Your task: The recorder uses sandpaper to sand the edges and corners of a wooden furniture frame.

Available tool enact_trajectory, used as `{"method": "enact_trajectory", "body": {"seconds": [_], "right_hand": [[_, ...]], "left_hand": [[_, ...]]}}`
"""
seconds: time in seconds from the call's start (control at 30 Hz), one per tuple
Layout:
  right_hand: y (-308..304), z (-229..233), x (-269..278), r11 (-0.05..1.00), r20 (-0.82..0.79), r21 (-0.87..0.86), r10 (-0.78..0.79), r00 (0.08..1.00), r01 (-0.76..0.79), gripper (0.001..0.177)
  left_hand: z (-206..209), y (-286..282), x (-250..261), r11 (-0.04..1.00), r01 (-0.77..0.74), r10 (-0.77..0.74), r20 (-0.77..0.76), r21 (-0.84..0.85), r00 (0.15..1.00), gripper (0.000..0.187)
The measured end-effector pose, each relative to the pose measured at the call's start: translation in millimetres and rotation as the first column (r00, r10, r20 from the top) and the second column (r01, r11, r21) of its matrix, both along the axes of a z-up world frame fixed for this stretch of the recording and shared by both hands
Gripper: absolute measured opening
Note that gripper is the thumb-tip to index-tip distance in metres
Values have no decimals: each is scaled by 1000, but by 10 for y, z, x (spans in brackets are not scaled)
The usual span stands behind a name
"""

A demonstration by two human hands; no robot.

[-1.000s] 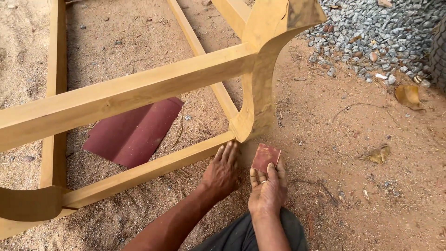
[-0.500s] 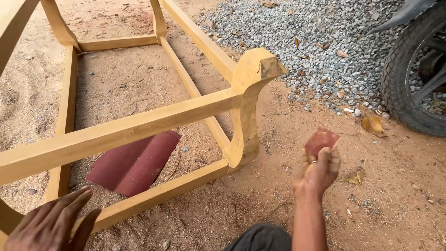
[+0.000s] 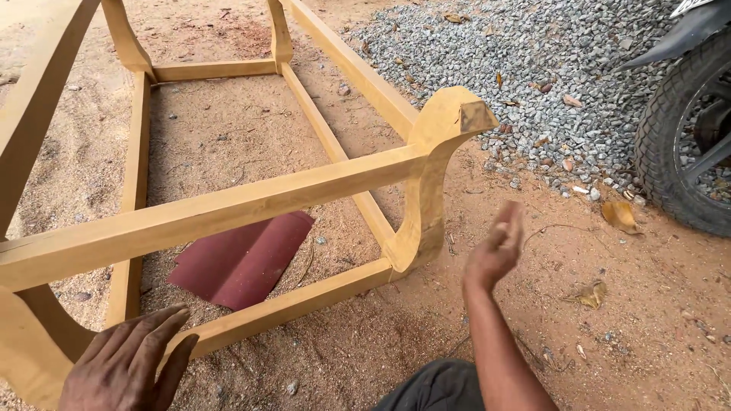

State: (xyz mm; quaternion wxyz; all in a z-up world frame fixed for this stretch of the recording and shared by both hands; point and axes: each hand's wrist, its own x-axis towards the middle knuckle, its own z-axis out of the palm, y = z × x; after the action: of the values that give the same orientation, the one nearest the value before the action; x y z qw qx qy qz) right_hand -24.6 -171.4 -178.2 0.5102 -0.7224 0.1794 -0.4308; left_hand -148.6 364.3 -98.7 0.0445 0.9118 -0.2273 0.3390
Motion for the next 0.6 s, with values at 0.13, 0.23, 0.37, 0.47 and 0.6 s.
{"method": "enact_trajectory", "body": {"seconds": [0.13, 0.23, 0.37, 0.47, 0.6], "right_hand": [[282, 425, -219, 988, -328, -95, 87, 941, -125, 40], [285, 291, -158, 998, -126, 59, -4, 992, 11, 45], [394, 353, -325, 994, -209, -90, 36, 977, -56, 43], [637, 236, -470, 991, -164, -86, 90, 982, -105, 38], [1478, -52, -678, 869, -326, -311, 282, 902, -384, 36]], "left_hand": [[418, -203, 13, 1000, 16, -15, -20, 16, 1000, 53], [637, -232, 128, 993, 114, -116, 78, 29, 990, 50], [1000, -454, 339, 993, 116, -117, 229, 19, 966, 57], [1154, -704, 728, 992, 105, -119, 261, 67, 958, 64], [1214, -1351, 1375, 970, 113, -90, -114, 217, 989, 79]]}}
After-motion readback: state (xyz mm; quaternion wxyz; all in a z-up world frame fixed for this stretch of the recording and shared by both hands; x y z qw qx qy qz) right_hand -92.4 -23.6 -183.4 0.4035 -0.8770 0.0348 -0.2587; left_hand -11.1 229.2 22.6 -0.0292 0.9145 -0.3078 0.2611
